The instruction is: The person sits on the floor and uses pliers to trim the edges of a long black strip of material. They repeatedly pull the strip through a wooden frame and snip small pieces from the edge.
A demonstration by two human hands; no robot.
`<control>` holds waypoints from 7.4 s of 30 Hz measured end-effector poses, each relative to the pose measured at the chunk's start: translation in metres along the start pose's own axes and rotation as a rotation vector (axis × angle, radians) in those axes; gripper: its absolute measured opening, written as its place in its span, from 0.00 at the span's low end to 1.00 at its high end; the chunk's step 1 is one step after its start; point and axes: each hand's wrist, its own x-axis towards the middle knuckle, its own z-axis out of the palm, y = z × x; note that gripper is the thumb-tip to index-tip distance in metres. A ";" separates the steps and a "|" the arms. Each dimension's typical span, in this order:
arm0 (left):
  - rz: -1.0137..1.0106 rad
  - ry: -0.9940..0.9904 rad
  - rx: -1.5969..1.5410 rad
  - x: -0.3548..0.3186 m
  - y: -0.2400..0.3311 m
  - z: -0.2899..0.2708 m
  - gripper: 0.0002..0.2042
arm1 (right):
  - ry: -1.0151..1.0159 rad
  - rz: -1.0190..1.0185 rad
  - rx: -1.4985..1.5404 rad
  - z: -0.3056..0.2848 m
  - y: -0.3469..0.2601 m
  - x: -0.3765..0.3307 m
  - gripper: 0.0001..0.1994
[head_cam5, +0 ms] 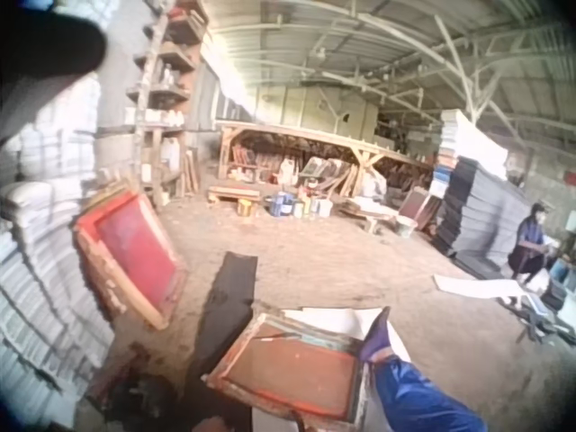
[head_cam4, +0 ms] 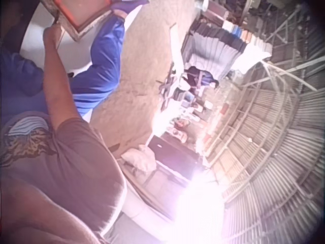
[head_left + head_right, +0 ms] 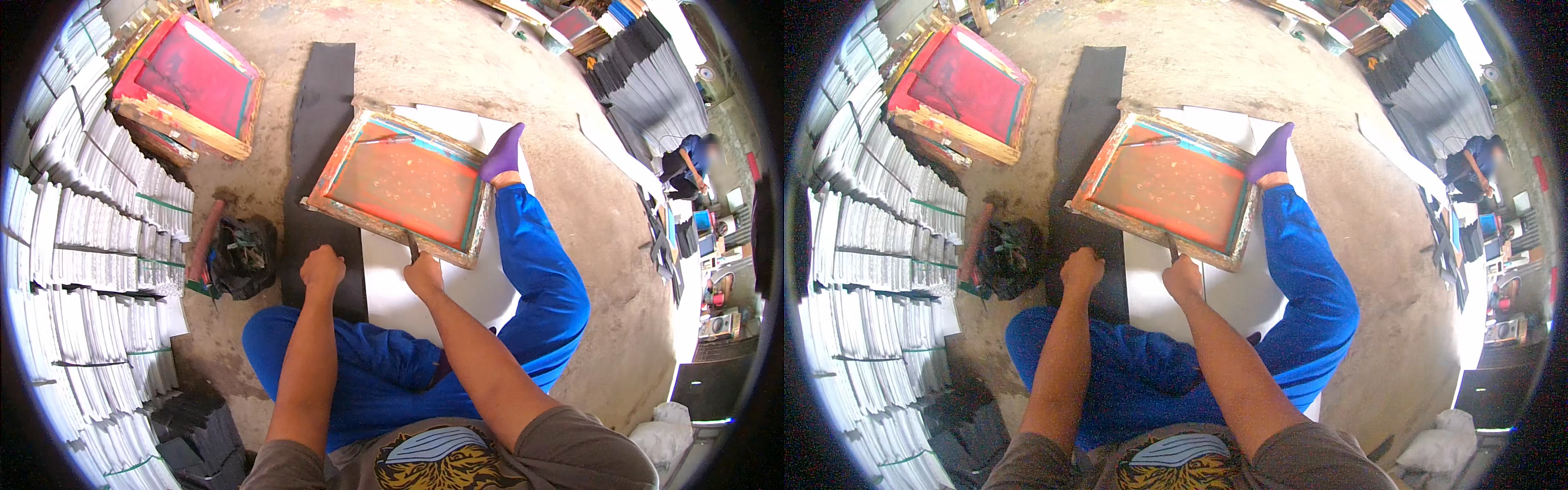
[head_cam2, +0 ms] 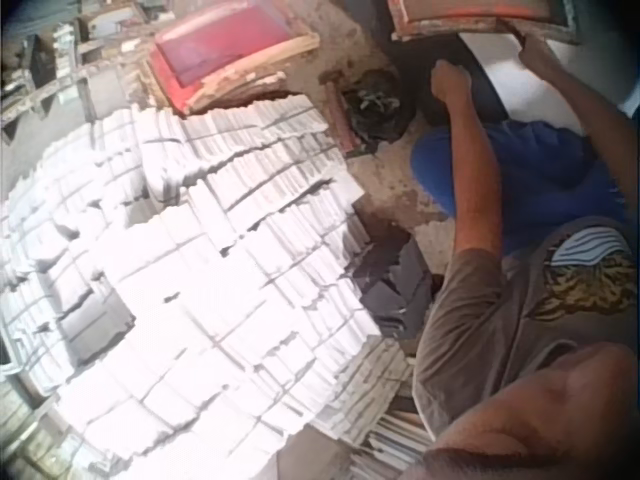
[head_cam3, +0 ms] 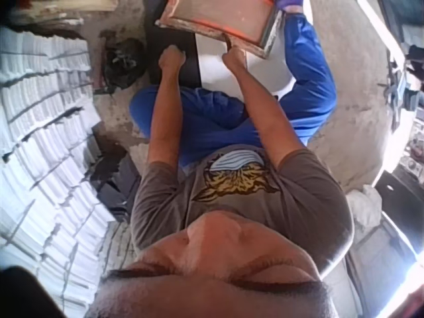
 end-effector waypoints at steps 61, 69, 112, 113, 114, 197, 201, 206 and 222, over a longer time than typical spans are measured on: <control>-0.025 -0.003 -0.181 0.013 -0.020 0.014 0.23 | -0.711 0.232 1.212 0.002 0.015 0.018 0.16; -0.009 0.020 -0.213 0.009 -0.015 0.013 0.23 | -0.284 0.065 0.643 0.018 0.005 0.011 0.08; -0.008 0.096 -0.332 0.018 -0.029 0.018 0.22 | -0.753 0.081 1.097 0.003 0.003 0.018 0.22; -0.010 0.095 -0.322 0.019 -0.030 0.019 0.22 | -0.758 0.090 1.108 0.002 0.002 0.019 0.22; -0.011 0.093 -0.311 0.019 -0.030 0.019 0.22 | -0.762 0.099 1.119 0.001 0.002 0.019 0.21; 0.131 0.116 -0.423 0.018 -0.005 0.026 0.21 | -0.105 -0.132 -0.150 -0.009 -0.054 0.004 0.17; 0.131 0.096 -0.427 0.020 -0.002 0.030 0.20 | -0.034 -0.113 -0.012 0.003 -0.045 0.001 0.17; 0.207 0.103 -0.497 0.019 0.000 0.039 0.20 | 0.003 -0.096 0.117 0.026 -0.028 0.004 0.17; 0.021 -0.107 -1.084 0.020 -0.004 0.050 0.13 | -0.620 -0.317 0.353 0.034 -0.021 -0.010 0.18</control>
